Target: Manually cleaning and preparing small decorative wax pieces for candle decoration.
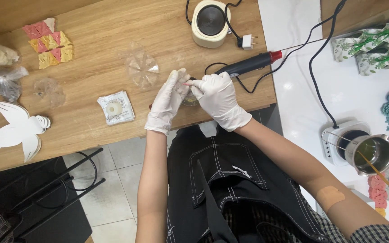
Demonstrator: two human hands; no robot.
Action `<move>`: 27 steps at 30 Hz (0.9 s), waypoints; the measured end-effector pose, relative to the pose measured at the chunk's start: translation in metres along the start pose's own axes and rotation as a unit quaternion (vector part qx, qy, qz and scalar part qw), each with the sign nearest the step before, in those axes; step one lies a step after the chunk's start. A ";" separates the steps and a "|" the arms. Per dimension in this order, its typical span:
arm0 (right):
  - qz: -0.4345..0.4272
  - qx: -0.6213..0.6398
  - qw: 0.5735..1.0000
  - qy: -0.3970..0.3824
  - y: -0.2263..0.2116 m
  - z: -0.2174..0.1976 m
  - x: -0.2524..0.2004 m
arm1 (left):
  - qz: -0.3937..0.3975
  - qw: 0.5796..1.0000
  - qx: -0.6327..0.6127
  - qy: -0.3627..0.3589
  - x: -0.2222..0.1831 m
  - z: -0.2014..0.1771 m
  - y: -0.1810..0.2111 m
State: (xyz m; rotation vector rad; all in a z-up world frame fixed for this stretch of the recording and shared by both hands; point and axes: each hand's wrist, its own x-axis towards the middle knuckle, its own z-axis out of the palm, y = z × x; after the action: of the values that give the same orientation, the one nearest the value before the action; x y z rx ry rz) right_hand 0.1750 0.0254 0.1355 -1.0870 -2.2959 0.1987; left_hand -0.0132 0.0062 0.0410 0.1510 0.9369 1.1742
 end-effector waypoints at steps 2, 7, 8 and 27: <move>0.005 -0.001 1.000 -0.024 0.001 -0.003 0.001 | 0.013 0.999 0.006 -0.047 0.003 -0.009 -0.002; -0.002 0.010 1.000 -0.030 0.005 0.001 -0.001 | -0.001 0.999 0.029 -0.029 0.002 -0.003 0.002; -0.005 0.007 0.999 -0.032 0.005 0.002 0.000 | 0.004 0.999 0.033 -0.025 0.003 -0.005 0.003; -0.249 -0.146 0.943 -0.165 0.105 0.082 -0.014 | 0.099 0.995 0.006 0.032 0.059 -0.061 -0.047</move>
State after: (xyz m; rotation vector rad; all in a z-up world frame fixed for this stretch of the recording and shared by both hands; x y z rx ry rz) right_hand 0.2043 0.0926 0.0234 -0.5953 -2.8904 -0.1821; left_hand -0.0173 0.0140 -0.0558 0.2202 1.0029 1.3635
